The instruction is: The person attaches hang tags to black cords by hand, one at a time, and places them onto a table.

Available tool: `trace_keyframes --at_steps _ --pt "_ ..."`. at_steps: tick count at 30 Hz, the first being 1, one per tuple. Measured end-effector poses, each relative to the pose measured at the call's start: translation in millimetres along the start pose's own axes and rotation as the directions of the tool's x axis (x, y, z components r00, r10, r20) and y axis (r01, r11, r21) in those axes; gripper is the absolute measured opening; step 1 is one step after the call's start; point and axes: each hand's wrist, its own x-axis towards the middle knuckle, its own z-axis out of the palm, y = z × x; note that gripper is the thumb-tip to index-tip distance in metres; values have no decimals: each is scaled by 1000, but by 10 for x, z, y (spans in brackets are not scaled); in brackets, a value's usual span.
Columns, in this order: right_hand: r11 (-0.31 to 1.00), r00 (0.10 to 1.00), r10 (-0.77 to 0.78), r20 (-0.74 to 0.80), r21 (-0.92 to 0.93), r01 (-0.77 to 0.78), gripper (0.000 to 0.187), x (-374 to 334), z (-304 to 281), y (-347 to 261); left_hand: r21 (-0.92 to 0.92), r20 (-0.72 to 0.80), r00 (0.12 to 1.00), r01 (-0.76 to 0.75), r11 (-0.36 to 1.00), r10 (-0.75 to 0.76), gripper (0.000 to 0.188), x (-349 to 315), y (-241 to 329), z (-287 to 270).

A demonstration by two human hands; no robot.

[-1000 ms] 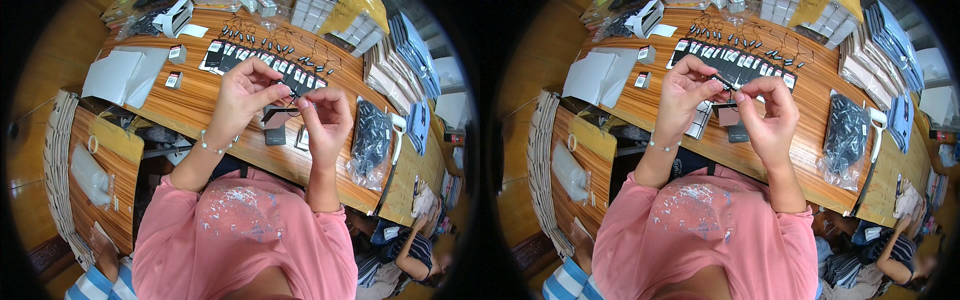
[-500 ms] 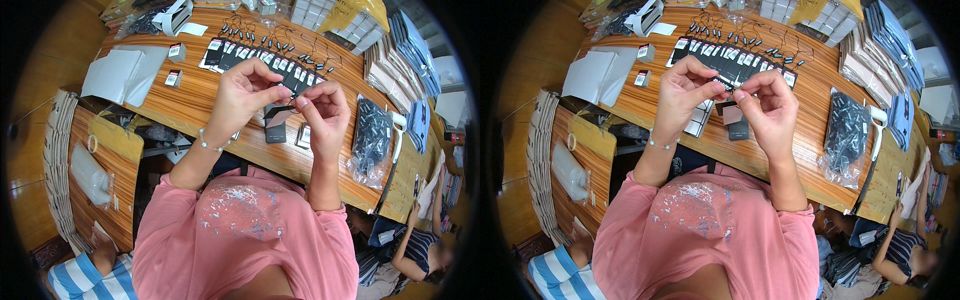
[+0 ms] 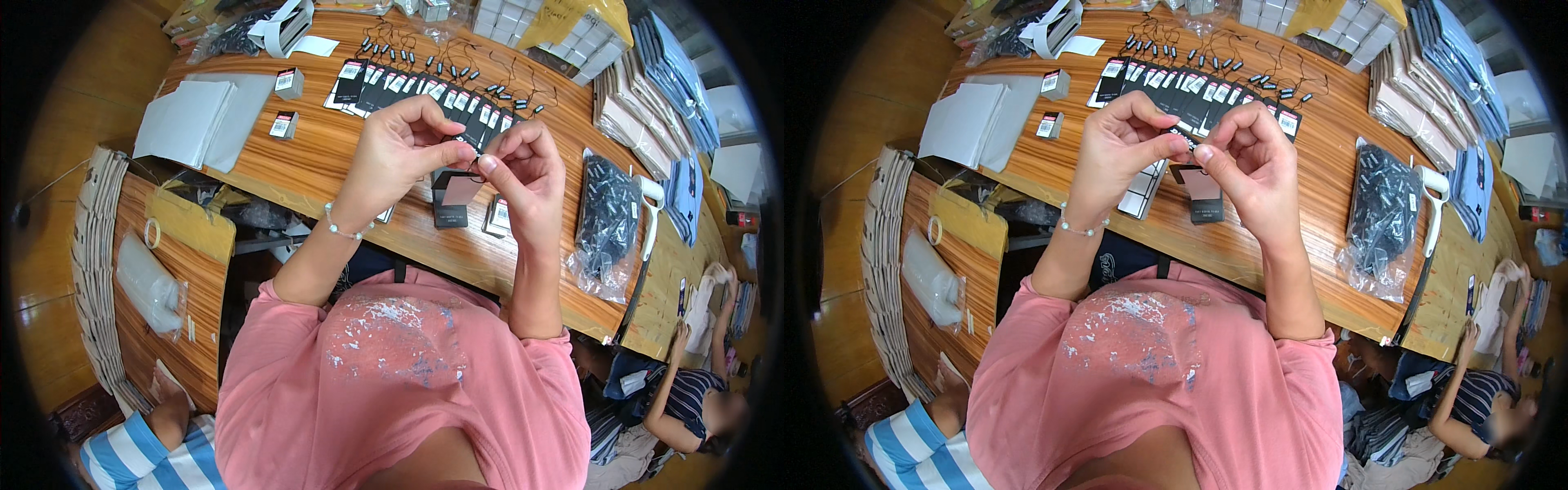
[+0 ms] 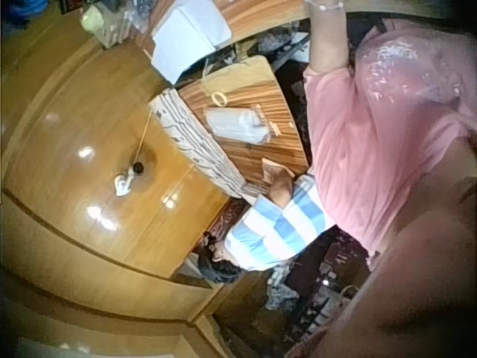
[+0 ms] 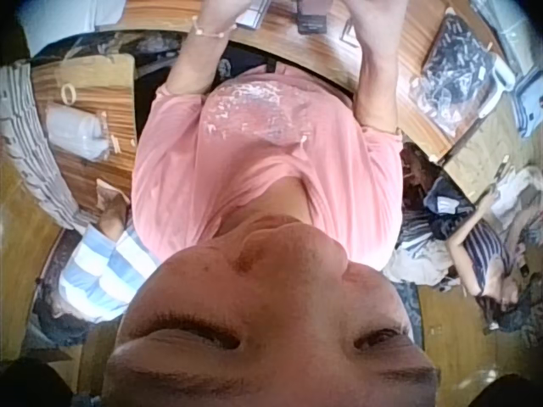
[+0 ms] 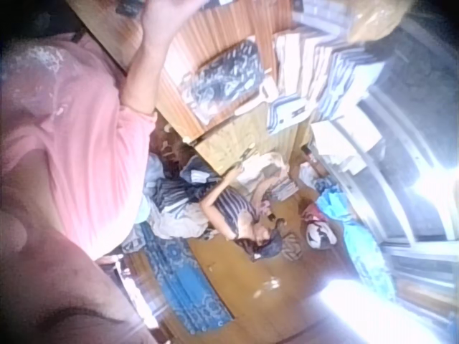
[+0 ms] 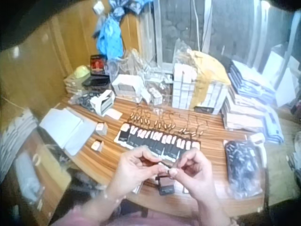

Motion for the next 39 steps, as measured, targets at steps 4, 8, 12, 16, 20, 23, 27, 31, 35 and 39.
trace_keyframes --at_steps 4,8,12,16,20,23,27,31,35,39 --pt "965 966 184 181 153 -213 16 27 -89 -115 -51 47 998 49 997 -47 12 14 22 -17" --pt "997 991 57 123 35 -62 14 -4 -177 -175 -179 83 990 127 976 -114 10 3 6 2" --pt "985 998 -47 41 -166 53 13 -65 -41 -203 -194 94 989 134 972 -117 11 -16 -20 6" --pt "991 997 -48 53 -122 55 12 -108 -77 -172 -230 119 986 143 963 -118 11 -25 0 59" --pt "992 994 -79 69 -94 86 11 -157 -53 -186 -259 166 979 161 952 -120 11 -41 -10 58" --pt "985 989 -123 80 -114 132 9 -188 -21 -205 -278 193 972 187 942 -136 11 -53 9 79" --pt "976 989 -137 62 -164 146 9 -214 35 -233 -233 186 974 169 957 -127 13 -79 40 84" --pt "964 984 -174 39 -197 178 9 -233 32 -185 -186 165 978 161 969 -131 15 -84 42 96" --pt "973 984 -176 -21 -157 171 7 -220 9 -115 -153 117 985 146 977 -129 15 -44 -8 100" --pt "991 993 -112 24 -70 113 9 -195 -47 -218 -308 136 974 217 926 -183 14 -65 -2 124"
